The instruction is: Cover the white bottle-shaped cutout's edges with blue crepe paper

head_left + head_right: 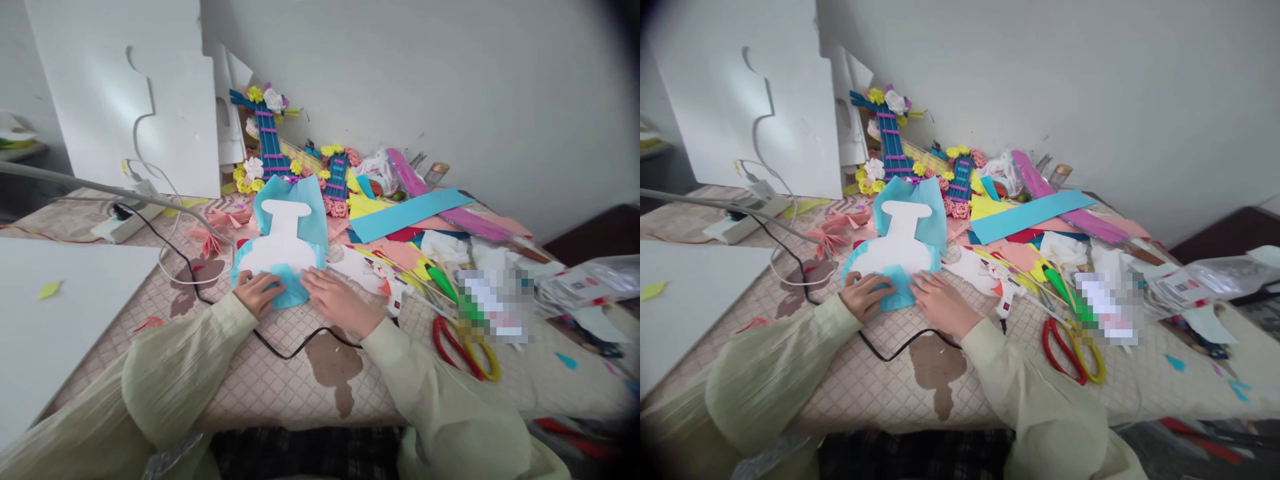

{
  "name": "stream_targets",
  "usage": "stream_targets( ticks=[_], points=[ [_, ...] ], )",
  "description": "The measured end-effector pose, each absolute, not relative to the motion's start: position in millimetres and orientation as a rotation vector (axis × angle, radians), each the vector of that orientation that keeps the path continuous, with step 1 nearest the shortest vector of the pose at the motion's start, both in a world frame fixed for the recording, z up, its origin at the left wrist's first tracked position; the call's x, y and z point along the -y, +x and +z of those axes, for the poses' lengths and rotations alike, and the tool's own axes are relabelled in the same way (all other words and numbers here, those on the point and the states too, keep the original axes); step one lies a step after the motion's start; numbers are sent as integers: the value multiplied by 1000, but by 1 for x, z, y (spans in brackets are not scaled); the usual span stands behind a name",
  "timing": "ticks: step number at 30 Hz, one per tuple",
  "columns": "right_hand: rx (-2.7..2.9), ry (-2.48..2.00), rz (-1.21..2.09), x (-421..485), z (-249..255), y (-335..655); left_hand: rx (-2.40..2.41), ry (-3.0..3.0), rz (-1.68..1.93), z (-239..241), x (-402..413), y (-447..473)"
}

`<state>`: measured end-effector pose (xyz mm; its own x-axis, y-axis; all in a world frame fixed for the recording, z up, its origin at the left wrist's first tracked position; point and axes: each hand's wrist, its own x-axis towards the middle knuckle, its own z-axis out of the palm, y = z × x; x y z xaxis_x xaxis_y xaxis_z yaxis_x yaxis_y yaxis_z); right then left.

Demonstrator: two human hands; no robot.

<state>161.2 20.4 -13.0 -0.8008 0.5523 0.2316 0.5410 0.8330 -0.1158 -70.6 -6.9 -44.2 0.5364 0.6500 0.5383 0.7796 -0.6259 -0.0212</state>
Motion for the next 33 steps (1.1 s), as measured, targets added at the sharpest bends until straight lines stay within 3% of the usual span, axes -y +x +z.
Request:
stream_targets(
  ticks=[11, 16, 25, 33],
  points=[
    [2848, -788, 20, -25, -11, 133, 1251, -2464, -829, -56, 2, -72],
    [2931, -786, 15, -25, -14, 128, 1652, -2503, -812, -43, -1, -79],
    [2825, -802, 32, -23, -14, 125, 2364, -2010, -604, -20, -30, -87],
    [2749, -839, 36, -19, -16, 126, 2417, -1981, -631, -18, -50, -88]
  ],
)
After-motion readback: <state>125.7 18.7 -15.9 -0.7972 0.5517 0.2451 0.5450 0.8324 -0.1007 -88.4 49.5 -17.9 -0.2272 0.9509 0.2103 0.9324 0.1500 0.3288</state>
